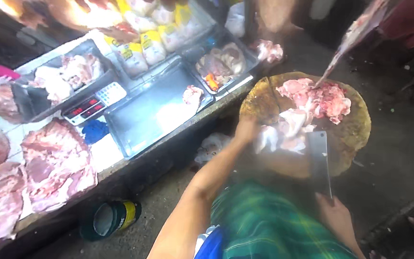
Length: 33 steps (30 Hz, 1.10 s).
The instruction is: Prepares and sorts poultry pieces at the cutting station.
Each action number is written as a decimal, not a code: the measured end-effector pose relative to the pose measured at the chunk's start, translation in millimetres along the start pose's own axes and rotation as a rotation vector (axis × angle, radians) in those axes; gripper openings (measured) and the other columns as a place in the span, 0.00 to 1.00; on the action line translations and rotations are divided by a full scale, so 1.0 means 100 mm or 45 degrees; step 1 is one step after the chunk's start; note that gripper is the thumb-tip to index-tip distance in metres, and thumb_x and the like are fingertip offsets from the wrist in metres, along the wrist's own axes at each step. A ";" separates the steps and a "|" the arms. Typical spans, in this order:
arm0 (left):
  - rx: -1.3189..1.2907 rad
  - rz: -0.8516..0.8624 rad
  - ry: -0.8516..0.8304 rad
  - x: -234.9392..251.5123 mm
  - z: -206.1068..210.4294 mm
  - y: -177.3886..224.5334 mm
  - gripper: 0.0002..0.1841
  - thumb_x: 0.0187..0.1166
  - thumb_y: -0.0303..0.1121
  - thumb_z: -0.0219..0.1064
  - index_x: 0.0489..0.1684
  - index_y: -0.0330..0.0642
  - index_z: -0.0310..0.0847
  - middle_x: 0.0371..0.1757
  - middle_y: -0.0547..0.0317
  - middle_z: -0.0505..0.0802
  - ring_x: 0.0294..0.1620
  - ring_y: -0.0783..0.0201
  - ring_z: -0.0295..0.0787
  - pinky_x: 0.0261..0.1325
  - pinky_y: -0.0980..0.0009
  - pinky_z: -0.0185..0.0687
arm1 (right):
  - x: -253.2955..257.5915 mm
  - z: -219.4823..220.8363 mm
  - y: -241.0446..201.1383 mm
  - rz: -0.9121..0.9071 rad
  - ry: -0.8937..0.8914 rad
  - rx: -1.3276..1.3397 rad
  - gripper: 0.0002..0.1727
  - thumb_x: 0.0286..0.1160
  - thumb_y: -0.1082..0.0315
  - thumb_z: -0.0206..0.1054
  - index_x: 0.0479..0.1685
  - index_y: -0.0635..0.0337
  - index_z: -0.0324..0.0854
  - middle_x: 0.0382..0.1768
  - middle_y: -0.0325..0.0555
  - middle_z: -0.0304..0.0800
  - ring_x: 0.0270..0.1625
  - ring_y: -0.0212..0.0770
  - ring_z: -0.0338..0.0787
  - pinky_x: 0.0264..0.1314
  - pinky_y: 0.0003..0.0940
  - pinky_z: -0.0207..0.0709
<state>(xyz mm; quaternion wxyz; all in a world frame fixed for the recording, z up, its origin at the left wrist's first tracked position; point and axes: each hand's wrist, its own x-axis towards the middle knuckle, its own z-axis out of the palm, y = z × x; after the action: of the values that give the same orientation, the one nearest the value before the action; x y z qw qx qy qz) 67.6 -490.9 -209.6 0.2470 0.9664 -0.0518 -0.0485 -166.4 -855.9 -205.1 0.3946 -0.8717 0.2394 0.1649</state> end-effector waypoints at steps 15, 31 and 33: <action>-0.040 0.082 -0.043 -1.36 0.87 0.70 0.12 0.84 0.34 0.61 0.54 0.43 0.90 0.63 0.54 0.93 0.72 0.54 0.85 0.78 0.53 0.78 | 0.71 -0.09 -0.31 -0.196 -0.158 -0.124 0.32 0.79 0.34 0.63 0.58 0.55 0.85 0.25 0.47 0.86 0.22 0.45 0.85 0.29 0.52 0.83; -0.477 -0.599 -0.473 -0.17 0.06 0.06 0.22 0.73 0.43 0.74 0.52 0.30 0.84 0.47 0.37 0.92 0.49 0.43 0.90 0.56 0.39 0.84 | 0.31 0.02 -0.34 -0.149 -0.251 -0.186 0.36 0.79 0.29 0.58 0.63 0.52 0.82 0.27 0.49 0.87 0.27 0.49 0.88 0.35 0.57 0.83; -0.647 -0.715 -0.420 -0.59 0.04 0.02 0.23 0.74 0.40 0.73 0.59 0.31 0.81 0.46 0.41 0.92 0.45 0.48 0.91 0.51 0.45 0.87 | 0.16 0.07 -0.43 -0.120 -0.277 -0.256 0.37 0.81 0.29 0.55 0.65 0.53 0.82 0.33 0.52 0.90 0.37 0.53 0.91 0.44 0.61 0.83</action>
<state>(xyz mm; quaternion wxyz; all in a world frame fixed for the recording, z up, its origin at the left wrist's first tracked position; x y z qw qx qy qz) 8.8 -487.5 -207.8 0.4432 0.8306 0.1886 -0.2794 -129.9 -830.9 -191.0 0.3361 -0.8941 0.1363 0.2626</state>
